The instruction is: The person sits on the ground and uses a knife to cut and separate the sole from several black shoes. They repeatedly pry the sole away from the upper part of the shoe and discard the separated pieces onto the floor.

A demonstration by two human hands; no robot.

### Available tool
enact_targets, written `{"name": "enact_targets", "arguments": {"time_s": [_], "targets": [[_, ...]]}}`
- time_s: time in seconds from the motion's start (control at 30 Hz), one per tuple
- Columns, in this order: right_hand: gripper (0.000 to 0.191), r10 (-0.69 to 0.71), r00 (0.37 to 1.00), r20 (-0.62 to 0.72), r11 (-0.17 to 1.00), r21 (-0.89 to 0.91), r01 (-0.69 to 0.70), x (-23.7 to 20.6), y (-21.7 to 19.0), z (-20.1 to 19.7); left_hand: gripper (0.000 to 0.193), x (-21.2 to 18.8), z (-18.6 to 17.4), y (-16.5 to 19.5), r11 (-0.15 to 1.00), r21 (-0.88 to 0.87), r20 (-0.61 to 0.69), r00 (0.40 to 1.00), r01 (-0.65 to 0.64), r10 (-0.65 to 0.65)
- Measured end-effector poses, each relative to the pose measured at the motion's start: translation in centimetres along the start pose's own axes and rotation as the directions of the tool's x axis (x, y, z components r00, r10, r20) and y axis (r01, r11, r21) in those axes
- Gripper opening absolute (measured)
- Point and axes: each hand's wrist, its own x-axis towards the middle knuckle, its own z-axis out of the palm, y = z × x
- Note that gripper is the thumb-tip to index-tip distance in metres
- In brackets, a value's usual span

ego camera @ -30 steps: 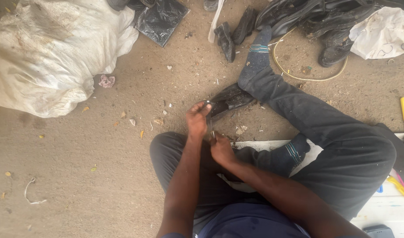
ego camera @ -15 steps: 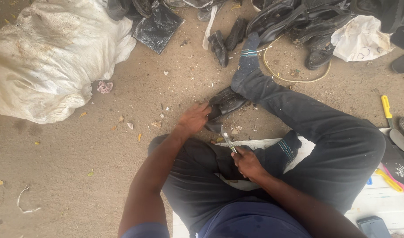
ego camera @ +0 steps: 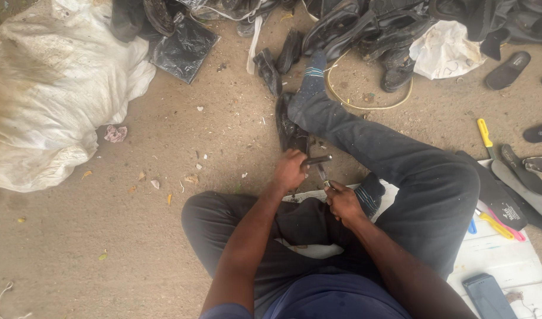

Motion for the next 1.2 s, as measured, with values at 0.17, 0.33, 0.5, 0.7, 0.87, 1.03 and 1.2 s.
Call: {"name": "enact_targets", "arguments": {"time_s": [0.17, 0.33, 0.5, 0.7, 0.87, 1.03, 1.2], "targets": [[0.025, -0.207, 0.978, 0.025, 0.909, -0.364, 0.202, 3.8, -0.2, 0.7, 0.023, -0.3, -0.6, -0.8, 0.857, -0.343, 0.109, 0.923, 0.383, -0.369], [0.026, -0.447, 0.894, 0.012, 0.796, -0.450, 0.404, 5.4, -1.0, 3.3, 0.021, 0.2, 0.4, -1.0, 0.805, -0.522, -0.033, 0.936, 0.283, -0.351], [0.029, -0.483, 0.873, -0.065, 0.799, -0.441, 0.409, 0.8, 2.1, 5.2, 0.021, 0.8, 1.0, -0.6, 0.565, -0.722, 0.045, 0.842, 0.399, -0.538], [0.028, -0.282, 0.945, -0.162, 0.947, -0.203, 0.248, 3.5, 0.7, 7.3, 0.018, 2.0, 1.1, 0.8, 0.137, -0.916, 0.210, 0.741, 0.377, -0.638], [0.024, -0.490, 0.851, -0.187, 0.848, -0.326, 0.417, 3.8, 1.9, 8.9, 0.014, 3.7, 1.1, 1.1, -0.018, -0.959, 0.208, 0.664, 0.282, -0.719], [0.024, -0.384, 0.908, -0.165, 0.919, 0.019, 0.393, 4.0, 0.9, 10.9, 0.017, 6.1, 1.1, 2.0, -0.024, -0.933, 0.245, 0.588, 0.359, -0.771], [0.018, -0.012, 1.000, 0.028, 0.959, 0.284, 0.004, 2.8, 1.0, 9.4, 0.035, 5.6, -2.7, -0.5, 0.733, -0.499, 0.406, 0.872, 0.462, -0.274]]}}
